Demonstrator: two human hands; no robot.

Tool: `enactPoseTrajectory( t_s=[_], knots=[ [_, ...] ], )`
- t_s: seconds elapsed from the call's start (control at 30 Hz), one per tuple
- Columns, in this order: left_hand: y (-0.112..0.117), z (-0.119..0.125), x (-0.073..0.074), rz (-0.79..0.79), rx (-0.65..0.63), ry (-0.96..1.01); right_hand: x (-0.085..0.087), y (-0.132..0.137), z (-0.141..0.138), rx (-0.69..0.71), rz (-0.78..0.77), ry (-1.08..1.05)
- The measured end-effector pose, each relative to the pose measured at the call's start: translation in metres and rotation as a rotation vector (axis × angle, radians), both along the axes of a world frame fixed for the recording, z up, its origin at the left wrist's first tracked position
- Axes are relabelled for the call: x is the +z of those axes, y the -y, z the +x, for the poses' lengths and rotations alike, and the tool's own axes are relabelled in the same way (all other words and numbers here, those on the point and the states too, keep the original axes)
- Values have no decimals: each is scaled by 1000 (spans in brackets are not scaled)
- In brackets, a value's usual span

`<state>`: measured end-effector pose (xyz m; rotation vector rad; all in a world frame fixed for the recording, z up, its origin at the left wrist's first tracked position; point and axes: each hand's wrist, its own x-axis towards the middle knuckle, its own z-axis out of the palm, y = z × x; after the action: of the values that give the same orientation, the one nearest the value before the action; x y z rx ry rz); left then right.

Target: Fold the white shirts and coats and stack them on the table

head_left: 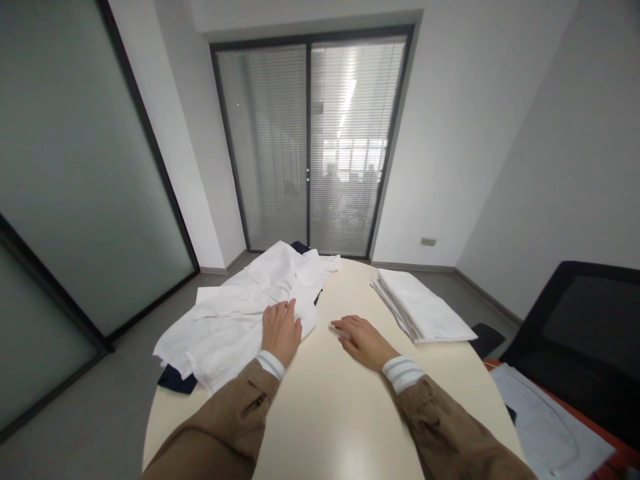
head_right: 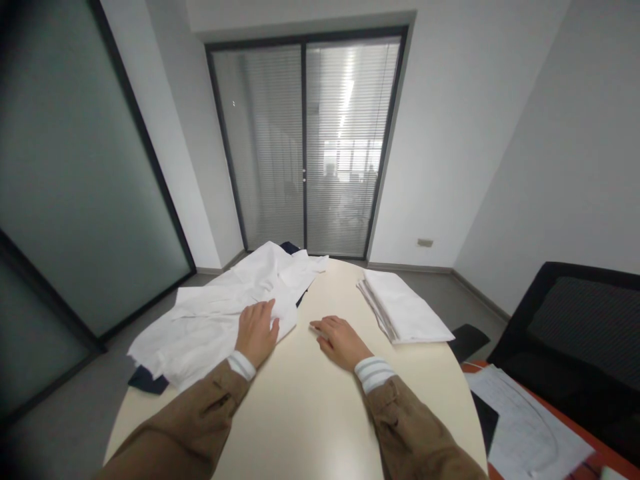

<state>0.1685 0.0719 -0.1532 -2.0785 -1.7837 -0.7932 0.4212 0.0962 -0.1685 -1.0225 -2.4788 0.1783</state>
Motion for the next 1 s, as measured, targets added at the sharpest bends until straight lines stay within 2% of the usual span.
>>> enactPoseTrajectory(
  t_s=[0.13, 0.3, 0.37, 0.43, 0.47, 0.53, 0.6, 0.67, 0.73, 0.83, 0.93, 1.0],
  knots=[
    [5, 14, 2, 12, -269, -27, -1, 2, -3, 8, -18, -50],
    [17, 33, 3, -119, -650, -75, 0, 6, -10, 25, 15, -22],
    [22, 38, 7, -154, -725, -101, 3, 7, -13, 6, 30, 23],
    [27, 40, 11, -169, -703, -100, 6, 7, -14, -45, 40, 48],
    [29, 40, 12, -163, -651, -84, 7, 7, -14, -82, 45, 50],
    [31, 39, 14, -129, -471, -35, 8, 6, -13, -158, 53, 45],
    [31, 35, 12, -104, -236, 2, 8, 4, -11, -226, 62, 37],
    [31, 31, 8, -125, -33, -3, 8, 2, -9, -292, 71, 33],
    [31, 28, 6, -206, 62, -26, 9, 0, -7, -367, 82, 39],
    [35, 27, 7, -352, 16, -27, 13, -3, -3, -477, 104, 36],
    [41, 31, 15, -414, -162, 0, 16, -5, 2, -586, 144, -44],
    [44, 33, 20, -430, -332, 44, 16, -7, 7, -649, 154, -147]
  ],
)
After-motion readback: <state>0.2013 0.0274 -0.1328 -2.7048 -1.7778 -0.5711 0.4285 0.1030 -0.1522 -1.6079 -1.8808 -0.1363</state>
